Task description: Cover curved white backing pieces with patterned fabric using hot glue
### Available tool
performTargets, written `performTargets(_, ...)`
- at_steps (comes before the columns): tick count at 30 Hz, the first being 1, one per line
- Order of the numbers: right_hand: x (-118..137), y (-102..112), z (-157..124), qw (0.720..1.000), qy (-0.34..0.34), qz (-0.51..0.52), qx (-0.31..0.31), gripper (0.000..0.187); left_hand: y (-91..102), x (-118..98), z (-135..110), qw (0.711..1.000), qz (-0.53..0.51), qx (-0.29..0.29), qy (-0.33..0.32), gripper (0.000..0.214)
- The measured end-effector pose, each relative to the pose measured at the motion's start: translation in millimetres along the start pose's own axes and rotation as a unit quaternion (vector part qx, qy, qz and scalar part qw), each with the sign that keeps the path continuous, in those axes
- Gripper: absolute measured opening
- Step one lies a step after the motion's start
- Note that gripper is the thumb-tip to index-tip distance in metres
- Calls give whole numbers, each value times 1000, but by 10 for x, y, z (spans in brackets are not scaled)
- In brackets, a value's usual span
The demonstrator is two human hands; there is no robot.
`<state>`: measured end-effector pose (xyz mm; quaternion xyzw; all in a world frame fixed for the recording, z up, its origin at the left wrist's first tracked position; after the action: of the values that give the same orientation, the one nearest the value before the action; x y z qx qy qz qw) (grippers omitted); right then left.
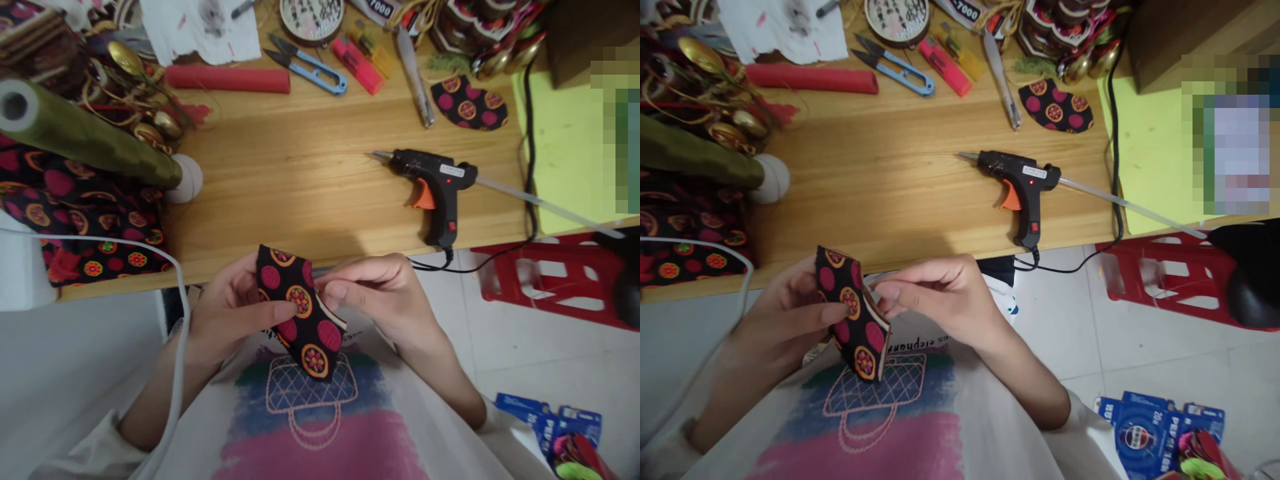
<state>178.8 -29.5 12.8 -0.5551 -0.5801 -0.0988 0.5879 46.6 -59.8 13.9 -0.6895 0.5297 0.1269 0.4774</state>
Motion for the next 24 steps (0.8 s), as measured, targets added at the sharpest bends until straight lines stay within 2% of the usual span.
performTargets(9,1,67,-33,998,-1,-42,-37,15,35,-5,15,997,73,-29,2,26)
performTargets(14,137,82,-66,985,60,-139,-82,13,7,-48,-10,991,120,-56,-3,29)
performTargets(16,233,67,-94,964,99,-225,-104,9,-9,-55,-4,990,126,-59,-4,28)
performTargets(20,361,-41,-154,890,160,-413,-113,15,-18,-59,27,987,143,-74,-4,24)
performTargets(24,435,-133,-208,831,192,-506,-132,15,-28,-81,42,982,170,-84,-8,21)
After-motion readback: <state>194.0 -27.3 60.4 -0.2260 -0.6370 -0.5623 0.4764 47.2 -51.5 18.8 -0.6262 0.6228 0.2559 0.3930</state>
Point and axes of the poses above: each hand's wrist, its own z-axis towards the middle knuckle, its own y-axis out of the back of the hand, x = y × z, the point moved 8 cm from there along z, towards the middle knuckle, and after that the axes turned 9 degrees about x, right-handed, at the moved point
